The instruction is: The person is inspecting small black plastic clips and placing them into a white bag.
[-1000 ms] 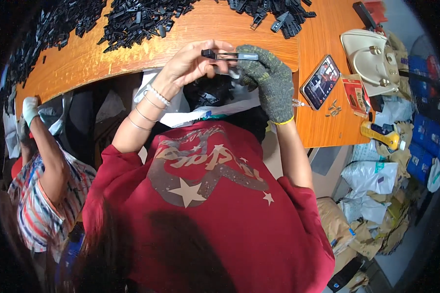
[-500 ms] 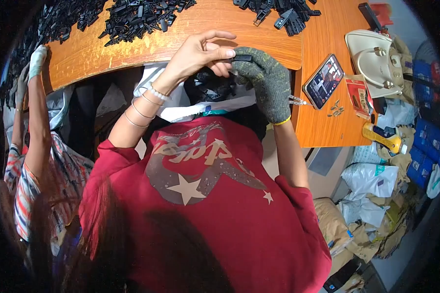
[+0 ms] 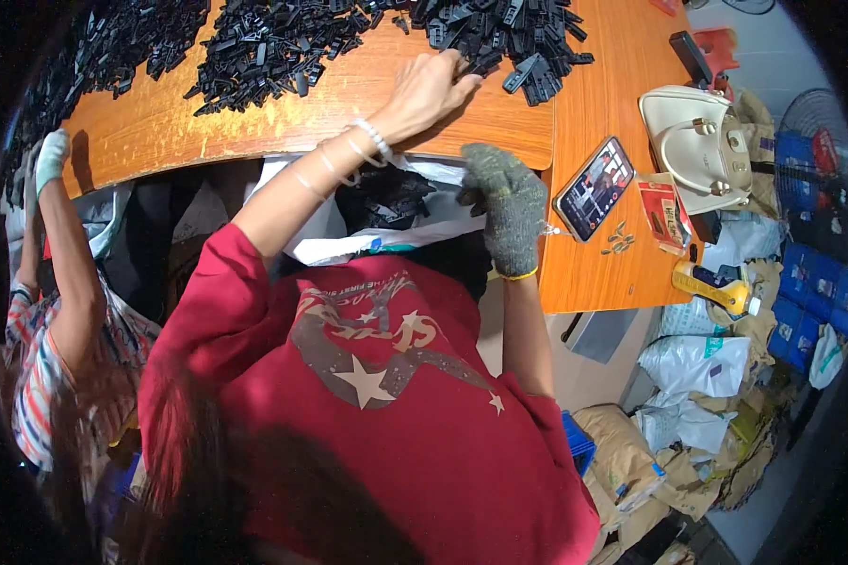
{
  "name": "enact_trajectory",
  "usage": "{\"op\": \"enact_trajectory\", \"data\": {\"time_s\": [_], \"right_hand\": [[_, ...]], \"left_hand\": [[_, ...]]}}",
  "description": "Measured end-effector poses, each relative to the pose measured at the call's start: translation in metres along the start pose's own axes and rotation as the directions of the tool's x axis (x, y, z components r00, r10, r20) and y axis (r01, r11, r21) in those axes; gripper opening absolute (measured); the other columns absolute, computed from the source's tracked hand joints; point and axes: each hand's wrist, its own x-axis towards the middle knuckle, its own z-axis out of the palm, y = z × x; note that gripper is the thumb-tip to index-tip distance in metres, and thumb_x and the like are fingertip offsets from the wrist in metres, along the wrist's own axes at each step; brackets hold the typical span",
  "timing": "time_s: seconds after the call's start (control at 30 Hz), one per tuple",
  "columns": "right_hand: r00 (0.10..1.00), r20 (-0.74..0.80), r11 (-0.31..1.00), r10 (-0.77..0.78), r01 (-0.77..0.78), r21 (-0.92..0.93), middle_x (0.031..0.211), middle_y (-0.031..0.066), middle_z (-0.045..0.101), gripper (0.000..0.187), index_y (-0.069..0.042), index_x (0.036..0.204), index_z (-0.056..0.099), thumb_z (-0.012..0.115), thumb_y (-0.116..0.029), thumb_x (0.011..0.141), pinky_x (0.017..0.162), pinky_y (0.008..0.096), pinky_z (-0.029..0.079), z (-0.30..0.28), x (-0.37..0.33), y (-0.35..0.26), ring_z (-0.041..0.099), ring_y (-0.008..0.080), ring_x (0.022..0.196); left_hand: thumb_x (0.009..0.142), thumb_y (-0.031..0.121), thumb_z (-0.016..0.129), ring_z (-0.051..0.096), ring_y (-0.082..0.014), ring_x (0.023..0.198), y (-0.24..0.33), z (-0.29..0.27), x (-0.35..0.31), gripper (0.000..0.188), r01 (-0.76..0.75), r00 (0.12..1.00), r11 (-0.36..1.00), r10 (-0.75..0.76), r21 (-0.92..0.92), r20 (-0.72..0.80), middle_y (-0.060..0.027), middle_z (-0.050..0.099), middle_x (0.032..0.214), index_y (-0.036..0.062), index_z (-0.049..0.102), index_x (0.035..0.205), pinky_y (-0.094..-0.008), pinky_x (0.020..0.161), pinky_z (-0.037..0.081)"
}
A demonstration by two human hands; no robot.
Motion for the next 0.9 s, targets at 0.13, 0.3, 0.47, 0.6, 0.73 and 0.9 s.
{"op": "enact_trajectory", "data": {"time_s": [0.13,0.3,0.47,0.6,0.73,0.9], "right_hand": [[0.899,-0.226,0.85,-0.374,0.234,-0.472,0.11,0.0135,0.059,0.04,-0.002,0.121,0.058,0.064,-0.013,0.084,0.085,0.034,0.048,0.005,0.022,0.008,0.06,0.0234,0.094],[0.796,0.289,0.342,-0.532,0.514,-0.786,0.114,0.0132,0.061,0.034,-0.008,0.114,0.062,0.065,-0.018,0.082,0.093,0.0386,0.044,0.005,0.042,-0.009,0.056,0.0314,0.108],[0.888,0.248,0.501,-0.387,0.428,-0.752,0.109,0.0123,0.063,0.022,-0.007,0.102,0.066,0.06,-0.015,0.083,0.086,0.0364,0.047,0.011,0.033,-0.008,0.06,0.0292,0.1],[0.886,0.224,0.371,-0.406,0.384,-0.846,0.11,0.0113,0.064,0.021,-0.008,0.1,0.067,0.064,-0.01,0.079,0.085,0.0359,0.049,0.005,0.024,0.005,0.061,0.0283,0.1],[0.898,0.169,0.535,-0.406,0.384,-0.753,0.112,0.0119,0.064,0.022,-0.007,0.102,0.067,0.065,-0.011,0.081,0.086,0.0353,0.049,-0.001,0.019,0.006,0.062,0.0277,0.1],[0.961,0.079,0.774,-0.264,0.26,-0.577,0.103,0.0148,0.067,0.035,-0.003,0.107,0.066,0.068,-0.025,0.081,0.079,0.031,0.049,-0.007,0.031,0.001,0.066,0.0227,0.089]], "left_hand": [[0.086,0.03,0.066,0.051,-0.0143,0.042,0.004,-0.026,-0.015,0.035,0.382,0.901,0.782,-0.196,-0.493,0.388,-0.0072,0.056,0.054,-0.0037,0.064,0.076,-0.0303,0.042,0.041],[0.092,0.035,0.059,0.046,-0.0055,0.038,0.004,-0.068,-0.022,0.04,0.611,0.597,0.635,0.024,-0.473,0.802,-0.0031,0.057,0.057,-0.0019,0.065,0.076,-0.0212,0.035,0.033],[0.084,0.012,0.059,0.062,-0.037,0.08,-0.04,-0.057,0.015,0.022,-0.13,0.984,0.965,0.153,0.227,-0.086,-0.0215,0.057,0.093,-0.0029,0.057,0.101,-0.0454,0.07,0.05],[0.078,0.003,0.054,0.063,-0.033,0.073,-0.056,-0.052,0.03,0.006,-0.247,0.959,0.883,0.281,0.399,-0.028,-0.0211,0.054,0.096,-0.0022,0.057,0.079,-0.0407,0.063,0.053],[0.08,0.012,0.061,0.06,-0.0314,0.071,-0.054,-0.06,0.018,0.013,-0.412,0.911,0.836,0.381,0.362,0.156,-0.014,0.053,0.085,-0.0003,0.058,0.08,-0.0403,0.062,0.049],[0.083,0.013,0.06,0.061,-0.0331,0.078,-0.025,-0.065,-0.021,0.015,-0.429,0.879,0.878,0.351,0.214,0.322,-0.0149,0.056,0.087,-0.0012,0.06,0.079,-0.0409,0.066,0.049]]}}
